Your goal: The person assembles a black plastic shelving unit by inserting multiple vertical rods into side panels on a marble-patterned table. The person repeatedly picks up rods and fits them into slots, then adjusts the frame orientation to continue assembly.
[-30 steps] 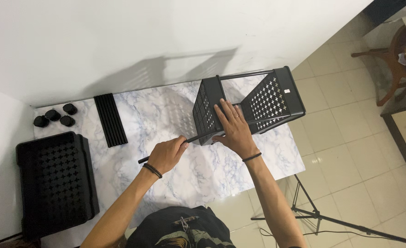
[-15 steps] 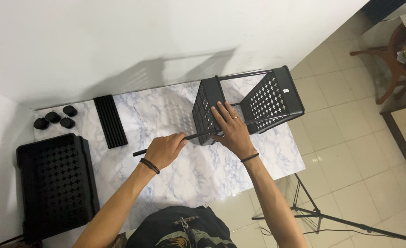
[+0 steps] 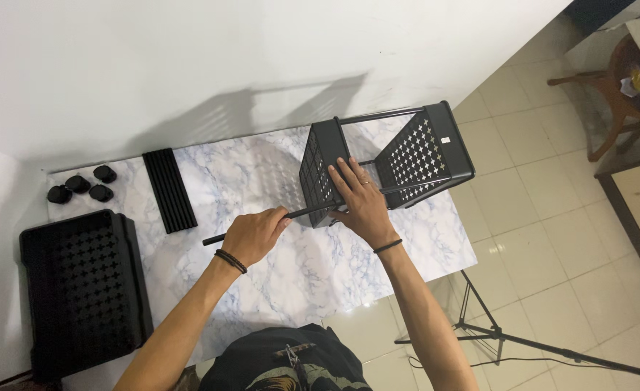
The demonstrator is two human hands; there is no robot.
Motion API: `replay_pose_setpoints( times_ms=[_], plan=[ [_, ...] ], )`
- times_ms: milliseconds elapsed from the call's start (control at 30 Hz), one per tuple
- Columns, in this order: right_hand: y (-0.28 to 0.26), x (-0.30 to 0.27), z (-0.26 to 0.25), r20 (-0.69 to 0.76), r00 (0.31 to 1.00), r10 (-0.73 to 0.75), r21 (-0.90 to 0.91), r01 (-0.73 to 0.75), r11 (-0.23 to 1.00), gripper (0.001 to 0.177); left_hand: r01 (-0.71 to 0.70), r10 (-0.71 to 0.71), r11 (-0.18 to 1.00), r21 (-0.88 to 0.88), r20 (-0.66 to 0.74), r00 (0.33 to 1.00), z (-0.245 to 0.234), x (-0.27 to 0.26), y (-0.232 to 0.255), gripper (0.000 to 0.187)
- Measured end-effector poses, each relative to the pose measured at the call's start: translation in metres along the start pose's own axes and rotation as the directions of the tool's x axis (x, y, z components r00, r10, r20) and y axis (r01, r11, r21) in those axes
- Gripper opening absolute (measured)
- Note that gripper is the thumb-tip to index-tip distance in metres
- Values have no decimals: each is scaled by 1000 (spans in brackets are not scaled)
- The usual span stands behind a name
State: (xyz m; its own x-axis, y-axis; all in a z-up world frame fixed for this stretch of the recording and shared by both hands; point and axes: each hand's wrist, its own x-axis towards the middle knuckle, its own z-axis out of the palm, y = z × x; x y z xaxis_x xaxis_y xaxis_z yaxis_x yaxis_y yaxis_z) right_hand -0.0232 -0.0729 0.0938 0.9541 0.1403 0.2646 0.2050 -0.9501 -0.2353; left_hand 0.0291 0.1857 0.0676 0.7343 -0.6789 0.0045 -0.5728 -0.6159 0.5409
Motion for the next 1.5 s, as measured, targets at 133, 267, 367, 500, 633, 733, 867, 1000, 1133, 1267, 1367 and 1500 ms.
replay_pose_setpoints(
  times_ms=[133, 267, 367, 500, 633, 733, 867, 1000, 1133, 1267, 1367, 1500],
  plan=[
    [0, 0, 0, 0, 1000, 1, -4, -1, 1000, 110, -39, 41, 999, 23, -63, 997, -3, 1, 2, 29],
    [0, -1, 0, -21, 1000, -8, -3, 8, 1000, 109, -81, 81, 997, 8, -93, 992, -5, 1, 1, 27],
    [0, -1, 0, -19, 1000, -9, -3, 9, 1000, 109, -53, 55, 998, 35, -40, 998, -5, 1, 1, 28],
    [0, -1, 1, -8, 1000, 3, -5, -3, 1000, 110, -35, 35, 999, 8, -34, 999, -2, 1, 1, 27],
    [0, 0, 1, -17, 1000, -2, -10, 2, 1000, 110, -65, 66, 998, 9, -56, 996, 1, 1, -2, 27],
    [-2, 0, 2, -18, 1000, -3, -14, 3, 1000, 110, -89, 89, 996, 7, -77, 993, 3, 1, -3, 26],
    [-4, 0, 2, 5, 1000, 23, -5, -23, 1000, 111, -57, 60, 997, 50, -55, 997, 6, 2, -3, 25],
    [-2, -1, 2, -19, 1000, -6, -2, 6, 1000, 110, -178, 210, 967, 182, -176, 962, 6, 1, -3, 23],
    [0, 0, 2, -15, 1000, -4, 6, 4, 1000, 110, -220, 335, 901, 373, -278, 900, 4, 1, 3, 21],
    [0, -1, 2, -24, 1000, -11, 10, 11, 1000, 111, -247, 381, 892, 377, -336, 861, -1, 2, 10, 23],
    [0, -1, 3, -25, 1000, -3, 7, 3, 1000, 111, -168, 205, 946, 276, -109, 973, -1, 8, 7, 24],
    [0, 0, 3, -35, 999, -10, 5, 10, 1000, 110, -99, 69, 972, 212, 143, 987, 7, 20, -11, 34]
  ],
)
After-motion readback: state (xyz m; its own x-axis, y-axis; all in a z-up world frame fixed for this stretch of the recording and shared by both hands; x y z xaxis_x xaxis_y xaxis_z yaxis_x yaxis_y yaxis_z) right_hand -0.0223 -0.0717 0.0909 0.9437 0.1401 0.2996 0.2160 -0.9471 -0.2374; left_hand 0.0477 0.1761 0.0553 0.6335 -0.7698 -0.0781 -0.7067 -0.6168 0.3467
